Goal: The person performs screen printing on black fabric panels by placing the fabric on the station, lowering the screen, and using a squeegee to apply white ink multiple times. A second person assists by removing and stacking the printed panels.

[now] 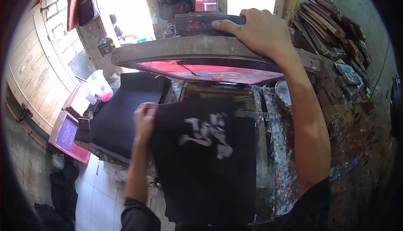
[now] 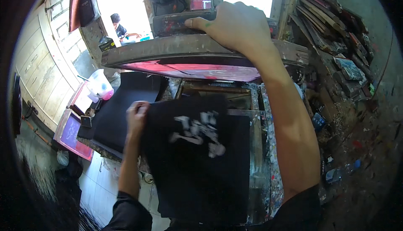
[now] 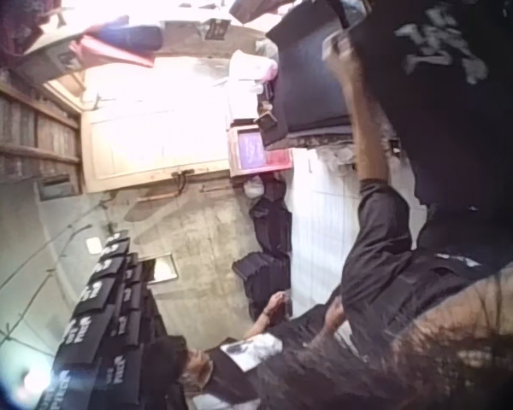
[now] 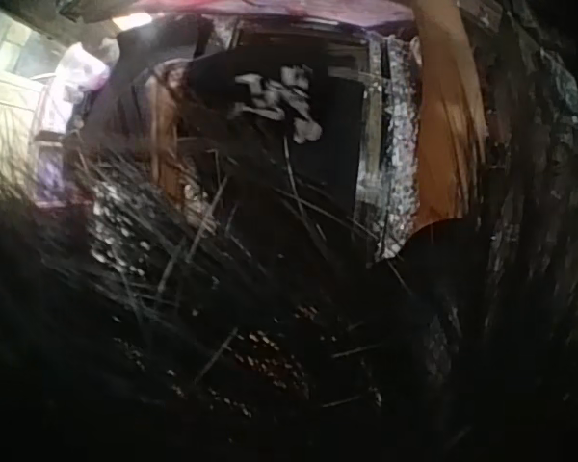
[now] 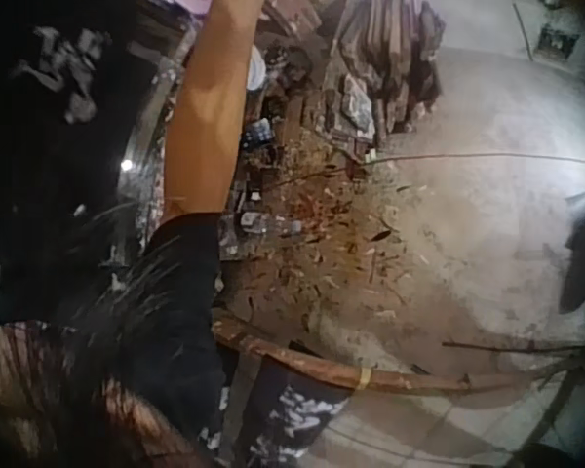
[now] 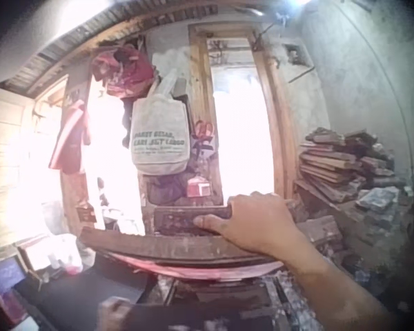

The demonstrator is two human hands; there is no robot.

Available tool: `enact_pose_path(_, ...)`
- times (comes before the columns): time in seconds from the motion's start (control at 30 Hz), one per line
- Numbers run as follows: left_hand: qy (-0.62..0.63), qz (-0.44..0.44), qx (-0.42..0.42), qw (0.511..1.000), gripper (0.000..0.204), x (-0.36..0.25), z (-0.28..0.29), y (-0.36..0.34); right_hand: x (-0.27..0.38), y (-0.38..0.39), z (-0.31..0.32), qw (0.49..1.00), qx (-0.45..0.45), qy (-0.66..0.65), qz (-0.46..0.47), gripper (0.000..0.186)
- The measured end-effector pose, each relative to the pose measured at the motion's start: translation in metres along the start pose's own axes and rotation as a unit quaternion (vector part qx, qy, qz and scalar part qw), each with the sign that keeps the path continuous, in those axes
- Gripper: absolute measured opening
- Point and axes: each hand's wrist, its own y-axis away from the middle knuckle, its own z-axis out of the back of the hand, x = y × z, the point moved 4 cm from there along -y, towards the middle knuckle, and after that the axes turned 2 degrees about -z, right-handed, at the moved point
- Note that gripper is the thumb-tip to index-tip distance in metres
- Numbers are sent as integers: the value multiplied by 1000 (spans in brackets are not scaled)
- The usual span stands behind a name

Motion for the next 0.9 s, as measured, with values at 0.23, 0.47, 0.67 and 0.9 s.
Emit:
enact_pose_path(0.23,-370,-63,-235,897,22,77,393,7,32,-9,8,998,41,-43,-13,79)
enact_pose_path(0.47,-340,-189,196,900,50,-15,84,152,-9,-6,18,997,69,-11,-40,77)
enact_pose_path(0.67,-349,-57,490,797,68,-41,28,244,15,-15,12,996,56,-69,3,82)
enact_pose_path(0.9,-382,-98,462,795,85,-86,44,244,26,37,20,992,103,-72,-23,70)
